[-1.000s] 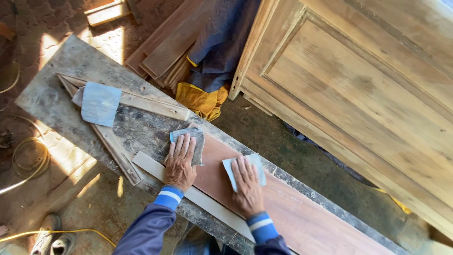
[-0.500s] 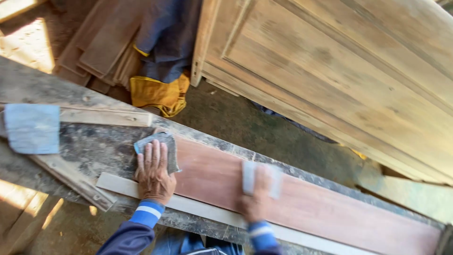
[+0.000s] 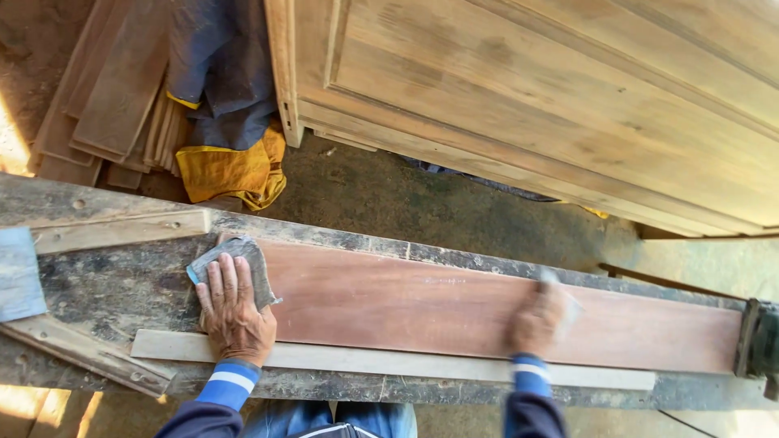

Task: The recorder is sanding a long wooden board using an orbital power sander and manual sanding blocks in a workshop environment.

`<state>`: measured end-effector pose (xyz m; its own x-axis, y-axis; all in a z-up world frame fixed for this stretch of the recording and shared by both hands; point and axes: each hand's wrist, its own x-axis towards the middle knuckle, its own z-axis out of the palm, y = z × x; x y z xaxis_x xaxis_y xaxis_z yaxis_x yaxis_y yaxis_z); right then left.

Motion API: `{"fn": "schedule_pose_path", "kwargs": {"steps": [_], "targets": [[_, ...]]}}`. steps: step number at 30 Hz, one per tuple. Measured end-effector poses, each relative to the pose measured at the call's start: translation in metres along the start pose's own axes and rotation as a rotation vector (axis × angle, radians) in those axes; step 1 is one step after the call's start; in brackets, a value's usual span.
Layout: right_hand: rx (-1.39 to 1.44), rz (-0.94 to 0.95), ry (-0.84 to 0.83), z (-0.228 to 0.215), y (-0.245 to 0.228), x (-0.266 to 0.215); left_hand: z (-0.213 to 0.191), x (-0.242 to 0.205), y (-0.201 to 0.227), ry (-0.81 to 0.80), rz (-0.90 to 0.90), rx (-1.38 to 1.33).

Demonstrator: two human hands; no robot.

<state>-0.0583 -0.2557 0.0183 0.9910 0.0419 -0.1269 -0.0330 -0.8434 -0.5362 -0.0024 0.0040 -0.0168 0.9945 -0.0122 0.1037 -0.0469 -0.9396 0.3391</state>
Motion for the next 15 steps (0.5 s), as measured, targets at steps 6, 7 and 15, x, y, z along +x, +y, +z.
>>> {"fn": "schedule_pose_path", "kwargs": {"steps": [6, 7, 15], "targets": [[0.008, -0.139, 0.113, 0.003, -0.006, -0.022, -0.001, 0.001, 0.002, -0.008, -0.009, 0.023], [0.005, -0.172, 0.075, 0.001, 0.0, -0.026, 0.0, 0.0, 0.001, 0.002, -0.005, 0.018], [-0.268, 0.009, 0.309, -0.107, 0.221, -0.122, 0.004, 0.0, 0.002, 0.028, -0.02, 0.046]]}}
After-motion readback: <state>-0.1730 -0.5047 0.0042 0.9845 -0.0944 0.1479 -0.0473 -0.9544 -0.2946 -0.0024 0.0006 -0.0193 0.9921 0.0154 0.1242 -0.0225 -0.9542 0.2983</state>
